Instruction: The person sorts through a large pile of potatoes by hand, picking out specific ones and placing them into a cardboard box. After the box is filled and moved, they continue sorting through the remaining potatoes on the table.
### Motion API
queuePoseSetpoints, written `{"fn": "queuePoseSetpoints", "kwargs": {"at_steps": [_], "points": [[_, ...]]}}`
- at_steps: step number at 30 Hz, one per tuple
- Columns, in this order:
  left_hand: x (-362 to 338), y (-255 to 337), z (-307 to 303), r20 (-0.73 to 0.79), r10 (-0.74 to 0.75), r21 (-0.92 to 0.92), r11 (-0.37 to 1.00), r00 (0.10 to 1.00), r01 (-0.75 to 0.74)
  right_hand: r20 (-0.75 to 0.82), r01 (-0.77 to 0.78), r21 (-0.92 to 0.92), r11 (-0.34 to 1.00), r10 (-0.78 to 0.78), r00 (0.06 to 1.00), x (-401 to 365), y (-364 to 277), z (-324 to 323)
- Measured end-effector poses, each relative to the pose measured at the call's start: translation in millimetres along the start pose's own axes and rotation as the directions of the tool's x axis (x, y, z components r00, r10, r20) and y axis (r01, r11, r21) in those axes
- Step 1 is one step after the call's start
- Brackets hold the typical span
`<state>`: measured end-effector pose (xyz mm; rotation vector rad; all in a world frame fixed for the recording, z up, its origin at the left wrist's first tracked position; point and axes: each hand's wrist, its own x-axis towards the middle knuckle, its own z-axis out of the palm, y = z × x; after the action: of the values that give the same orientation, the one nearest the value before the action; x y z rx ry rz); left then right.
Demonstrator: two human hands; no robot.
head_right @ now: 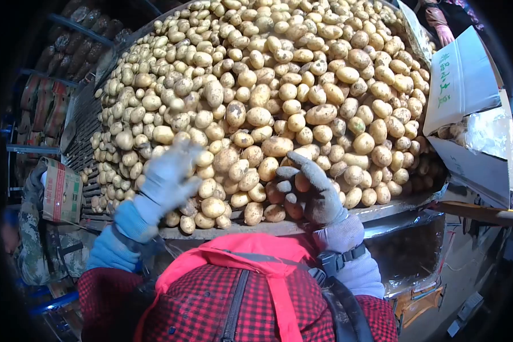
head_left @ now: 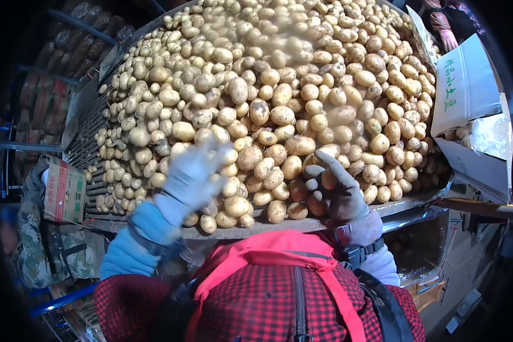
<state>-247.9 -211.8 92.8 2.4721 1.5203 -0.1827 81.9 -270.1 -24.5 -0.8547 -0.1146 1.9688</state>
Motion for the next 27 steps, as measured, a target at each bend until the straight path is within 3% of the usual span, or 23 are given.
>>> {"fn": "queuePoseSetpoints", "kwargs": {"at_steps": [2,3,8,10,11,12,14,15,17,21,22,25,27], "points": [[3,21,36,-0.010,0.122,0.192,0.974,0.992,-0.118,0.077,-0.085,0.046,0.995,0.082,0.994,2,1,-8],[12,29,43,-0.082,0.174,0.262,0.954,0.981,-0.147,0.057,-0.036,0.041,0.999,0.034,0.998,-4,1,0],[54,53,61,0.163,0.220,0.316,0.912,0.962,-0.262,0.181,0.046,0.098,0.994,-0.063,0.981,-6,1,-3],[50,51,76,0.070,0.298,0.323,0.896,0.952,-0.305,0.182,0.054,0.124,0.991,-0.076,0.980,-20,-3,7],[46,57,82,0.025,0.311,0.352,0.887,0.950,-0.299,0.108,0.049,0.064,0.997,-0.056,0.993,-24,-4,1],[50,59,88,0.061,0.393,0.294,0.871,0.918,-0.392,0.103,0.059,0.076,0.995,-0.067,0.992,-25,-6,-2],[61,67,109,0.046,0.492,0.308,0.821,0.869,-0.481,0.062,0.147,0.090,0.985,-0.153,0.986,-34,-7,-6],[77,65,116,-0.030,0.557,0.417,0.762,0.830,-0.496,0.000,0.186,0.106,0.977,-0.187,0.982,-40,-12,-6],[90,61,122,-0.070,0.609,0.417,0.738,0.790,-0.531,0.012,0.286,0.117,0.951,-0.289,0.957,-38,-14,-29],[122,67,124,-0.136,0.654,0.485,0.699,0.744,-0.526,0.061,0.317,0.142,0.938,-0.328,0.943,-35,-13,-46],[131,71,126,-0.152,0.630,0.361,0.753,0.762,-0.550,0.081,0.309,0.122,0.943,-0.319,0.944,-33,-14,-46],[141,85,116,-0.012,0.622,0.452,0.702,0.783,-0.551,0.142,0.294,0.123,0.948,-0.310,0.940,-23,-19,-47],[147,90,120,-0.057,0.634,0.485,0.692,0.771,-0.534,0.185,0.292,0.135,0.947,-0.314,0.931,-19,-18,-52]]}}
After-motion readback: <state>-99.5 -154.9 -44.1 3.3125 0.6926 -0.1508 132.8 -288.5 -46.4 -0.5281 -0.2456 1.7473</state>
